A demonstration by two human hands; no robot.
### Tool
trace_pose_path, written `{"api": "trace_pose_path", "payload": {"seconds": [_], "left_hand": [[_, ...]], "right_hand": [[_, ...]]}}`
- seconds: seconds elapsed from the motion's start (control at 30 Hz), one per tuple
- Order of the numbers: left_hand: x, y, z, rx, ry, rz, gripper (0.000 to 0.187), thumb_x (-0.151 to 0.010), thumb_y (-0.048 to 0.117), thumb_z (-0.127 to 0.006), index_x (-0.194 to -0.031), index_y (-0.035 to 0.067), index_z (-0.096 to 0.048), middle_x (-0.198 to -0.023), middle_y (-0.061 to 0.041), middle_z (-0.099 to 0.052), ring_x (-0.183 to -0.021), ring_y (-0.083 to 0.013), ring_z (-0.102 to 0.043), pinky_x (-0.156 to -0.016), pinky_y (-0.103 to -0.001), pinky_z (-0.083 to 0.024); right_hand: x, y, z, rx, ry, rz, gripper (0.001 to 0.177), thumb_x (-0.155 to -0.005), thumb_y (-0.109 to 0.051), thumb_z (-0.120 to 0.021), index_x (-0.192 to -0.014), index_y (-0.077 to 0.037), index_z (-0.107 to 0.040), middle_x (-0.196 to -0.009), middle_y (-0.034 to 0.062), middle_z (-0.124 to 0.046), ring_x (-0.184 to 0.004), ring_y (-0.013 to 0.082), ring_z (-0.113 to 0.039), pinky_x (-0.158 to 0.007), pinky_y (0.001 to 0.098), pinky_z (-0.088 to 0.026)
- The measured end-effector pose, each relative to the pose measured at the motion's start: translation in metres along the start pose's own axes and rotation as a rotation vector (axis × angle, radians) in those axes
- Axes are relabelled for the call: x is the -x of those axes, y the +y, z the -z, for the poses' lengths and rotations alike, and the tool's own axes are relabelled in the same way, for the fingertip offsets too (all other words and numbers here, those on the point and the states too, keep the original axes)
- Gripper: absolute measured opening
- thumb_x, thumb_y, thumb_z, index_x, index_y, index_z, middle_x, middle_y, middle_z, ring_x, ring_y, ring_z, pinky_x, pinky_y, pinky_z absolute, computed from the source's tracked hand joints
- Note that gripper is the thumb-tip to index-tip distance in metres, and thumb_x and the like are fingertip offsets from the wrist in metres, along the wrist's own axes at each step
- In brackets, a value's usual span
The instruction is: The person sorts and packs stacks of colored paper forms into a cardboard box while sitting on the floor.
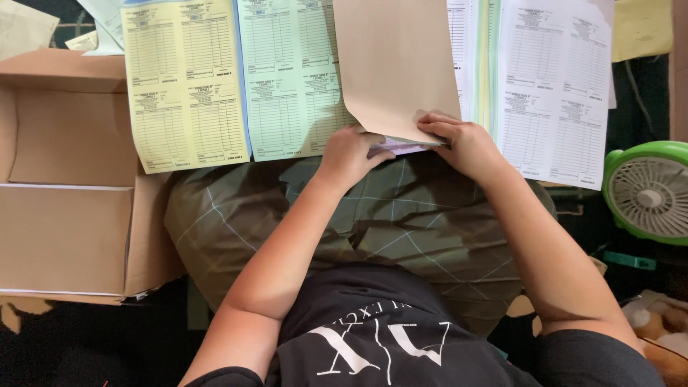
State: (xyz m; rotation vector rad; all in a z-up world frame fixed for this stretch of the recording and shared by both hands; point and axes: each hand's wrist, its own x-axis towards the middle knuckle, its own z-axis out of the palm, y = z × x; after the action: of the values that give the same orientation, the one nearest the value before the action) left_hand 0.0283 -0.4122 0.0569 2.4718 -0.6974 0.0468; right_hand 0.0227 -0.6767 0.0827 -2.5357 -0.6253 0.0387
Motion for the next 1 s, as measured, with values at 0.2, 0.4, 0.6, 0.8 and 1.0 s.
{"api": "trace_pose_path", "payload": {"seconds": [0.2, 0.4, 0.6, 0.8, 1.0], "left_hand": [[-0.003, 0.01, 0.004, -0.127, 0.441, -0.328, 0.009, -0.087, 0.026, -0.076, -0.079, 0.023, -0.077, -0.066, 0.001, -0.065, -0.076, -0.0244, -0.063, -0.076, -0.038, -0.043], [0.005, 0.009, -0.005, -0.119, 0.621, -0.354, 0.01, -0.104, 0.026, -0.063, -0.101, 0.021, -0.072, -0.092, 0.007, -0.067, -0.096, -0.0158, -0.057, -0.084, -0.033, -0.041], [0.043, -0.091, 0.037, -0.174, 0.582, -0.082, 0.01, -0.098, 0.015, -0.069, -0.107, 0.013, -0.073, -0.1, -0.004, -0.065, -0.098, -0.0258, -0.062, -0.085, -0.039, -0.049], [0.096, -0.13, 0.096, -0.063, 0.114, 0.063, 0.064, -0.075, 0.035, -0.095, -0.123, 0.001, -0.069, -0.112, -0.012, -0.063, -0.097, -0.0294, -0.062, -0.08, -0.041, -0.053], [0.099, -0.161, 0.075, -0.063, 0.231, -0.097, 0.047, -0.076, 0.04, -0.087, -0.11, 0.011, -0.07, -0.109, -0.006, -0.064, -0.104, -0.0305, -0.062, -0.087, -0.043, -0.05]], "right_hand": [[0.013, 0.007, -0.02, 0.184, 0.054, 0.077, 0.063, -0.072, -0.02, -0.076, -0.134, -0.019, -0.065, -0.138, -0.0024, -0.066, -0.119, 0.027, -0.068, -0.091, 0.0453, -0.059], [0.014, 0.03, -0.053, 0.444, 0.278, 0.215, 0.059, -0.071, -0.012, -0.064, -0.129, -0.019, -0.066, -0.129, -0.0003, -0.071, -0.111, 0.0213, -0.073, -0.086, 0.0345, -0.06], [0.006, 0.072, -0.023, 0.394, 0.515, 0.016, 0.033, -0.094, -0.015, -0.079, -0.125, -0.025, -0.075, -0.09, 0.002, -0.075, -0.088, 0.0314, -0.075, -0.078, 0.0403, -0.056], [-0.084, -0.049, 0.001, 0.256, 0.635, 0.187, 0.058, -0.078, 0.014, -0.06, -0.131, -0.004, -0.074, -0.093, 0.0117, -0.073, -0.075, 0.0271, -0.065, -0.064, 0.0374, -0.048], [-0.148, -0.12, -0.106, 0.616, 0.272, 0.175, 0.027, -0.094, -0.017, -0.058, -0.117, -0.02, -0.072, -0.078, 0.0063, -0.073, -0.067, 0.0333, -0.075, -0.058, 0.0491, -0.058]]}}
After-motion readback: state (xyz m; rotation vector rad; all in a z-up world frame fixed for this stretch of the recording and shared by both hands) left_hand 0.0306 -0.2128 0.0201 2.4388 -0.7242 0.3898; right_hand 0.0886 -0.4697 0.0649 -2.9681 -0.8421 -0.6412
